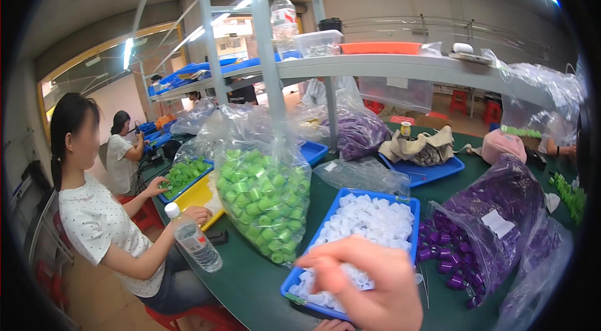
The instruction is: Assembling small purple and white plastic components at a factory workbench.
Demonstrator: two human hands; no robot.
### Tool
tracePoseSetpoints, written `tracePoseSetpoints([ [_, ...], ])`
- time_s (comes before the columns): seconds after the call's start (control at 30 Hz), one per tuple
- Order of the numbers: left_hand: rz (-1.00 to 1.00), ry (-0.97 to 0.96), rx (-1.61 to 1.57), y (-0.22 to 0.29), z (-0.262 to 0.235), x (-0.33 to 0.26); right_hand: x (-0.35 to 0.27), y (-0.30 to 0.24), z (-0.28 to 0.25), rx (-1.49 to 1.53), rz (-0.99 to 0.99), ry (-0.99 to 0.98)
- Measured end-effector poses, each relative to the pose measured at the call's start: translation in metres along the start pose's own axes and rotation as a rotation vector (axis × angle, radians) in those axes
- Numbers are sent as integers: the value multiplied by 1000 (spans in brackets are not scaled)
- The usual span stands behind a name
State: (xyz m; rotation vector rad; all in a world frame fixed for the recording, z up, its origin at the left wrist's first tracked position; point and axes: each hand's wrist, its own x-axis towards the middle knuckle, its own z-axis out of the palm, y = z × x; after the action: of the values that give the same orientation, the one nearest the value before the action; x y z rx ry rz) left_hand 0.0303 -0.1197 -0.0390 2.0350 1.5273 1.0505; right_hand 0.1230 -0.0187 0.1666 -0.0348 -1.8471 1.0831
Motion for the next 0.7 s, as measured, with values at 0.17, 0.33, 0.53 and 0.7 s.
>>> tracePoseSetpoints([
  [0.17, -129, -132, -162, -16, 6, -9, 1, -11, 16, 78, -58, 236],
  [0.33, -79, -67, -135, -14, 6, -16, -3, -5, 34, 215, -55, 364],
  [0.53, -65, 4, -173, -24, 21, -20, 6, -5, 38, 107, -226, 387],
  [0.7, 3, 26, -103, -35, 25, -14, 9, -7, 45, 278, -193, 418],
])
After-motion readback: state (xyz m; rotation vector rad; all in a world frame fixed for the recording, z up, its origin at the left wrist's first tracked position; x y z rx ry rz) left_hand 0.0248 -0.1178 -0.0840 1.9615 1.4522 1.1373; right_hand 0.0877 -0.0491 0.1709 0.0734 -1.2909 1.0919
